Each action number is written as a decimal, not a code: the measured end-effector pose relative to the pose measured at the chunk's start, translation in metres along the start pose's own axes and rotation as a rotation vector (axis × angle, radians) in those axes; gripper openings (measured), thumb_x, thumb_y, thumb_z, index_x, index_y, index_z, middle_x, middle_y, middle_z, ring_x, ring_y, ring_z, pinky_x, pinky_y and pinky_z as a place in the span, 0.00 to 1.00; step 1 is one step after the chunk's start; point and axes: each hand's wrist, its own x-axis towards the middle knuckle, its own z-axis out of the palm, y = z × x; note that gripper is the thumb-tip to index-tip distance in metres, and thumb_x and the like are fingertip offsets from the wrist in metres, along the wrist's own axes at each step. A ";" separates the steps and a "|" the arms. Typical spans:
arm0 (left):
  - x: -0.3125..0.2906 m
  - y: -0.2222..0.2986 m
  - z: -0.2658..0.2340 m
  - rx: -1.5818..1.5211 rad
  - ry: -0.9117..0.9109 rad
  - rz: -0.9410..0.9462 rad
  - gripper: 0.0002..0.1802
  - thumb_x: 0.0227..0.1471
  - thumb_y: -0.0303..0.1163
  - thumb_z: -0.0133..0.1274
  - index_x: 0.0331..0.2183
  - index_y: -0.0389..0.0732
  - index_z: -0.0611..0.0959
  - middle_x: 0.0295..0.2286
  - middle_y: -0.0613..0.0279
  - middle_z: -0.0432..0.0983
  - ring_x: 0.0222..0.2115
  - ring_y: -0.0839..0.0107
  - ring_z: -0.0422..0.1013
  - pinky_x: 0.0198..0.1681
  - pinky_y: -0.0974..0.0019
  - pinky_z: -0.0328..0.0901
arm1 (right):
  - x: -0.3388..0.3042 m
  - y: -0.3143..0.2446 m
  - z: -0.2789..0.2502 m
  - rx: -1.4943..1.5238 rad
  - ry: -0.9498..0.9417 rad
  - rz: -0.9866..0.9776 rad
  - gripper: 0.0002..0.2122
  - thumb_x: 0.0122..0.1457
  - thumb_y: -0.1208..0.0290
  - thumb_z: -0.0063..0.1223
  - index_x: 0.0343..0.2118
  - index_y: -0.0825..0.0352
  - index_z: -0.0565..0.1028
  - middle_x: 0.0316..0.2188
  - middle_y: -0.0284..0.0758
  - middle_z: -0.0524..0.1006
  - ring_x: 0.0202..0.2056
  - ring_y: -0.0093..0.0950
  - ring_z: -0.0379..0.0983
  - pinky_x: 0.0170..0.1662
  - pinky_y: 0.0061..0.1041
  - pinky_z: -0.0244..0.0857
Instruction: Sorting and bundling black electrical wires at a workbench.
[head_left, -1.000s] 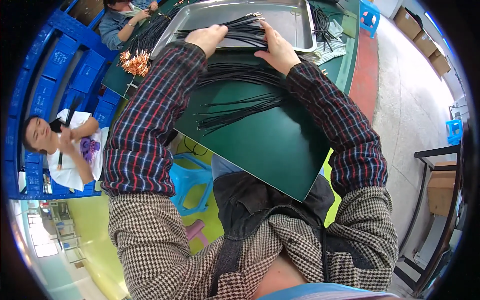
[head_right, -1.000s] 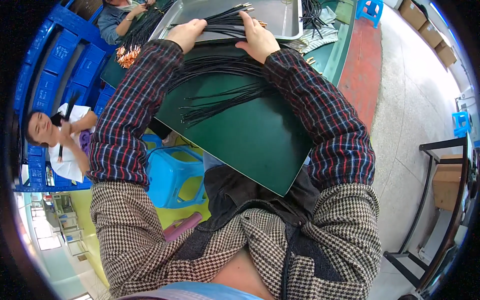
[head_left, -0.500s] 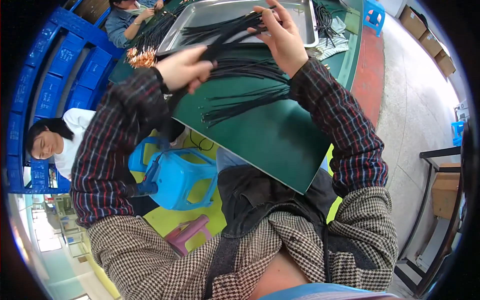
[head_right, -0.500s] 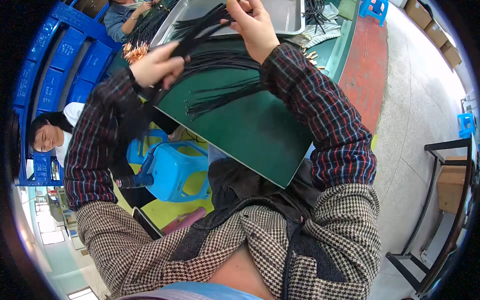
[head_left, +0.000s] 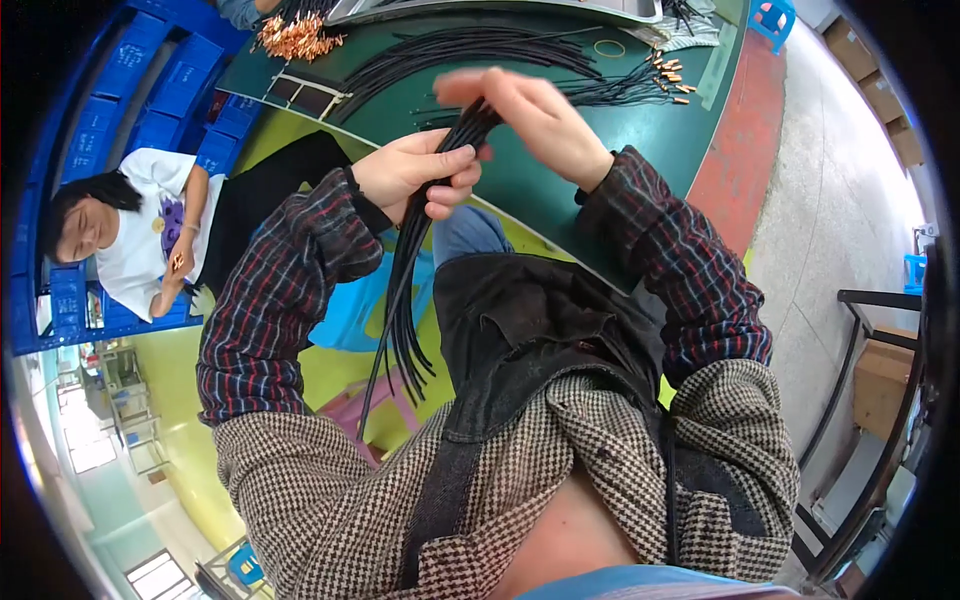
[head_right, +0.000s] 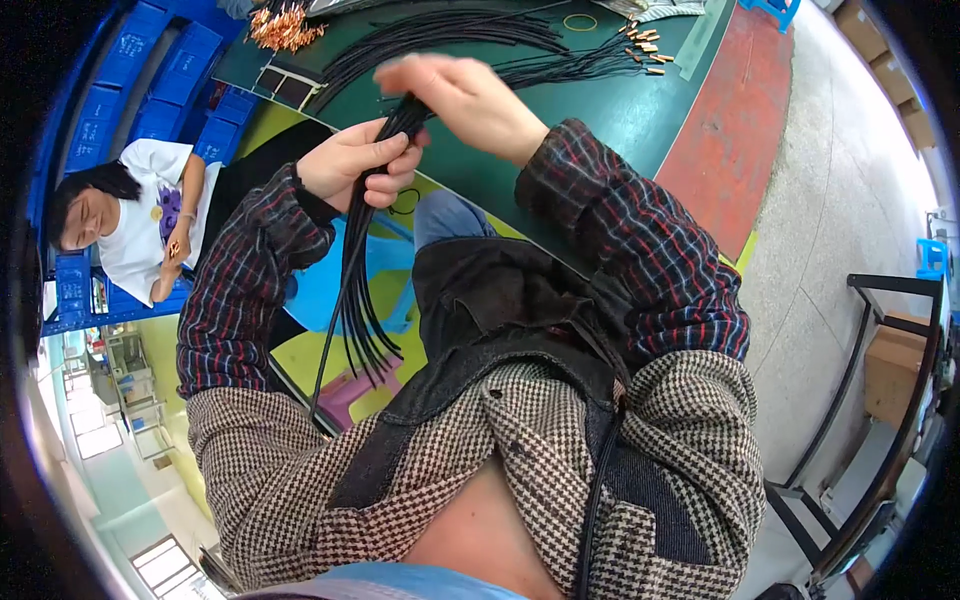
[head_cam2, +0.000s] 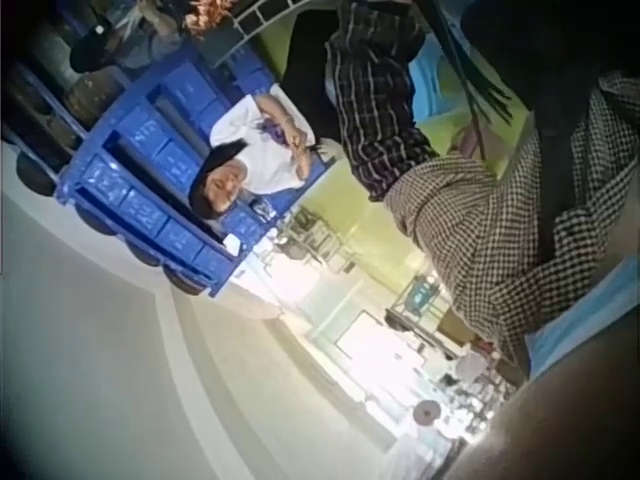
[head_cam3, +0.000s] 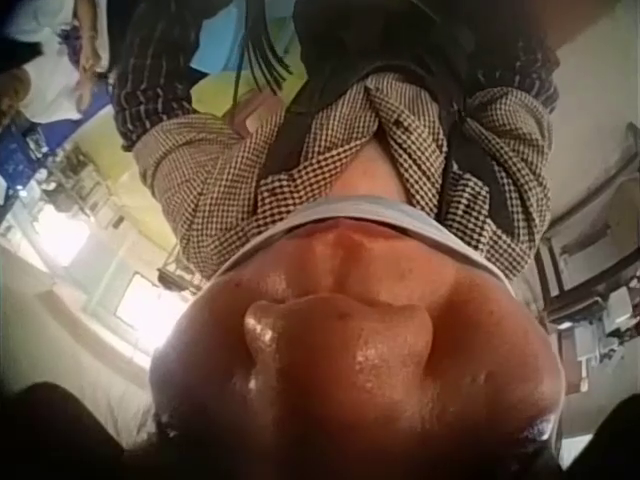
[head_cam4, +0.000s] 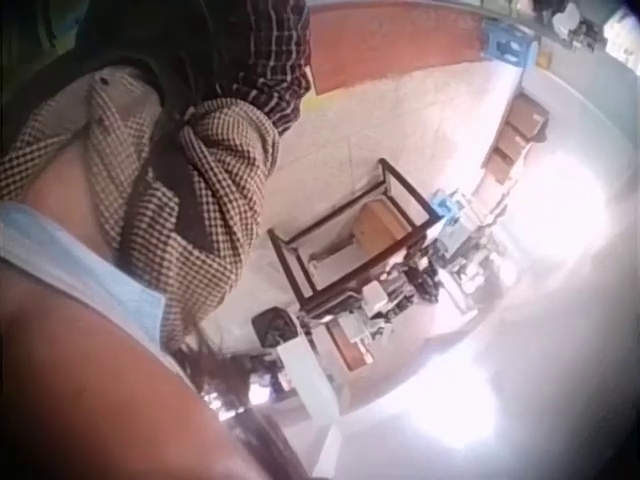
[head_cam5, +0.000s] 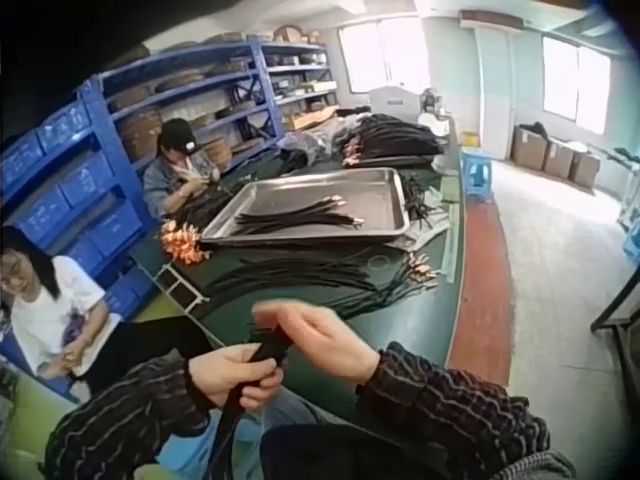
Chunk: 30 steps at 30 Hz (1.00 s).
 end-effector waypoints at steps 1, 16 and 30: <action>0.000 -0.002 0.001 0.001 -0.002 0.020 0.11 0.57 0.34 0.39 0.41 0.40 0.66 0.23 0.70 0.57 0.17 0.83 0.51 0.18 0.79 0.49 | -0.003 0.001 0.001 -0.068 -0.075 -0.037 0.16 0.60 0.66 0.36 0.46 0.72 0.65 0.39 0.36 0.73 0.41 0.22 0.68 0.44 0.18 0.60; 0.014 -0.006 -0.001 0.118 0.256 0.338 0.07 0.55 0.33 0.44 0.31 0.41 0.65 0.20 0.69 0.61 0.18 0.81 0.56 0.19 0.77 0.55 | -0.085 0.011 0.097 0.897 -0.384 0.604 0.09 0.59 0.66 0.42 0.39 0.64 0.65 0.27 0.30 0.68 0.32 0.21 0.66 0.35 0.21 0.60; -0.019 -0.050 0.044 0.127 0.089 0.453 0.20 0.54 0.34 0.45 0.46 0.38 0.60 0.28 0.60 0.70 0.29 0.72 0.69 0.33 0.71 0.65 | -0.043 -0.038 0.047 0.886 0.021 0.427 0.12 0.60 0.62 0.42 0.30 0.67 0.65 0.12 0.26 0.59 0.15 0.17 0.55 0.21 0.15 0.50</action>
